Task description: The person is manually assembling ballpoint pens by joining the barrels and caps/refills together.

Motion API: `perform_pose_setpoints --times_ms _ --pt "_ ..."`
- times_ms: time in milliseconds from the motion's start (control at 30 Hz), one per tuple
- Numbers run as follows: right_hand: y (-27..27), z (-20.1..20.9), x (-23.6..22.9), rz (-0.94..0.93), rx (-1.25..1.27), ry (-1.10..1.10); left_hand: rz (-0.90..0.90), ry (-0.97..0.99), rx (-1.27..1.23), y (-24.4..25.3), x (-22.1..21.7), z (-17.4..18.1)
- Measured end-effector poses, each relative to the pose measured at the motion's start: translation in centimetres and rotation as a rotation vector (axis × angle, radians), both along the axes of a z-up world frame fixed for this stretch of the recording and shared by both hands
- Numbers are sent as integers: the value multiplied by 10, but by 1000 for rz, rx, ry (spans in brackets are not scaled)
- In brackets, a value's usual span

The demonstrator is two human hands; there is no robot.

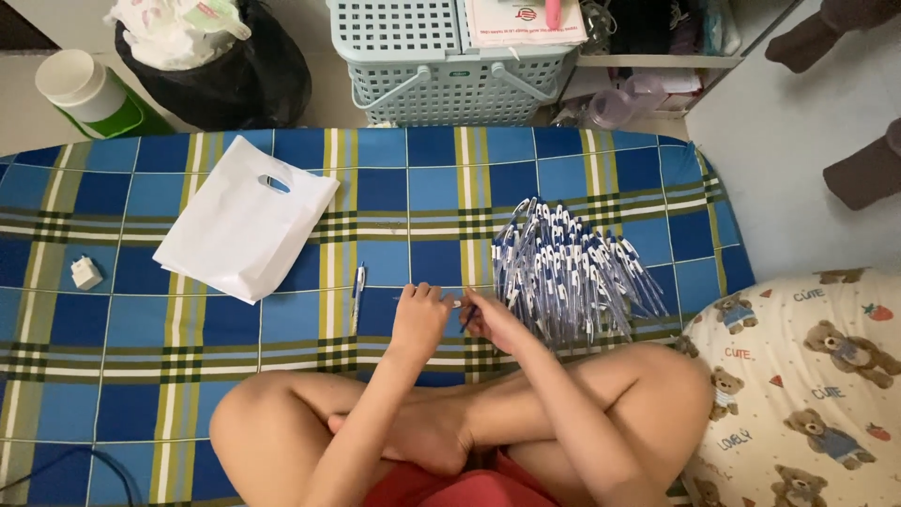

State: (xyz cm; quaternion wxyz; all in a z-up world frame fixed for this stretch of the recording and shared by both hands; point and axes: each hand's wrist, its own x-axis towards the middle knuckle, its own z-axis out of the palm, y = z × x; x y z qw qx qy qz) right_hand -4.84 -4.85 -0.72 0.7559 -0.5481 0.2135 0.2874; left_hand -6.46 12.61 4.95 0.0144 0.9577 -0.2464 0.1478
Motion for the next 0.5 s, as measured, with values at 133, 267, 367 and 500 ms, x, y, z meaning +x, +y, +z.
perform_pose_setpoints --times_ms 133,267,367,500 --pt "-1 -3 1 -3 12 -6 -23 40 9 0 2 7" --pt "-2 -2 1 55 24 -45 -47 43 74 -1 4 8" --pt "0 3 -3 85 31 -57 -88 29 98 -5 6 6" --pt "0 5 -4 85 49 -19 -138 59 123 -9 10 -4"
